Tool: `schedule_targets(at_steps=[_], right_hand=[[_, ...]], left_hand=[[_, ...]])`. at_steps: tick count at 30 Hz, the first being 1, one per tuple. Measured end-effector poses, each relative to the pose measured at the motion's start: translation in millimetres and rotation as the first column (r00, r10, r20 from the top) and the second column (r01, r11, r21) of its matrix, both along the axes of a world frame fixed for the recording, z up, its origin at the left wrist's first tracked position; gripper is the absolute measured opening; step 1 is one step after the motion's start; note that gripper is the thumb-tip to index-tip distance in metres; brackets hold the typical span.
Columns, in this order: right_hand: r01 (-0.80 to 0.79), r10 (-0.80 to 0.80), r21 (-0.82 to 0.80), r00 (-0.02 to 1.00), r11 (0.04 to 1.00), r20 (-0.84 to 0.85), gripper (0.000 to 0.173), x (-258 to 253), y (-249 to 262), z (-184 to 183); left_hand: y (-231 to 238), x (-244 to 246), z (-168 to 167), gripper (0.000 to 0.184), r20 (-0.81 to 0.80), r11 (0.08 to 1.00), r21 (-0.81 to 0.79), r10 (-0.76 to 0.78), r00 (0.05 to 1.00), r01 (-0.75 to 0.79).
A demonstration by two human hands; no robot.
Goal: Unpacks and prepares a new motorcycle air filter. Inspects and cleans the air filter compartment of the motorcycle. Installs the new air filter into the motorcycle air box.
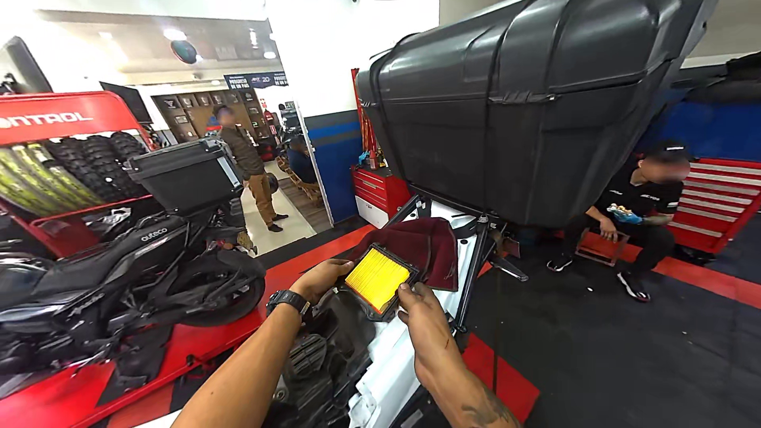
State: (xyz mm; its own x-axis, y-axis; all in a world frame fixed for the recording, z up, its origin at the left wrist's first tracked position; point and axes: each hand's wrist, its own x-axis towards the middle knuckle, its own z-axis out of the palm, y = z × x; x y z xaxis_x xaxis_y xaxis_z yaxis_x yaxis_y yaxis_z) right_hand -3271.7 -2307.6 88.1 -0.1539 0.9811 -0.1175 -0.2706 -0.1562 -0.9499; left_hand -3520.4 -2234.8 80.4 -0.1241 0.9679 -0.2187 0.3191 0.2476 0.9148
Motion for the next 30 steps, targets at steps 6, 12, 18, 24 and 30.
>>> schedule_targets(at_steps=[6,12,18,24,30], right_hand=[[-0.007,0.008,0.013,0.997,1.000,-0.074,0.046,7.6,-2.6,-7.4],[-0.086,0.070,-0.033,0.941,0.996,-0.330,0.036,6.1,-18.6,-9.3],[-0.474,0.480,0.115,0.793,0.873,-0.375,0.037,19.7,-57.4,-26.0],[-0.683,0.641,0.040,0.661,0.729,-0.391,0.035,13.8,-112.4,-52.8],[-0.729,0.648,-0.073,0.646,0.681,-0.404,0.031,-7.9,-157.4,-79.1]], left_hand=[[-31.3,1.1,12.3,0.040,0.148,0.996,0.077,0.033,0.988,-0.044],[-95.9,9.4,26.8,0.038,0.270,0.967,0.169,0.142,0.952,-0.192],[-208.3,34.0,27.5,0.036,0.352,0.866,0.188,0.381,0.855,-0.463],[-315.7,58.5,-0.9,0.038,0.434,0.669,0.126,0.627,0.647,-0.733],[-382.0,83.7,-36.6,0.075,0.741,0.418,0.027,0.602,0.299,-0.908]])
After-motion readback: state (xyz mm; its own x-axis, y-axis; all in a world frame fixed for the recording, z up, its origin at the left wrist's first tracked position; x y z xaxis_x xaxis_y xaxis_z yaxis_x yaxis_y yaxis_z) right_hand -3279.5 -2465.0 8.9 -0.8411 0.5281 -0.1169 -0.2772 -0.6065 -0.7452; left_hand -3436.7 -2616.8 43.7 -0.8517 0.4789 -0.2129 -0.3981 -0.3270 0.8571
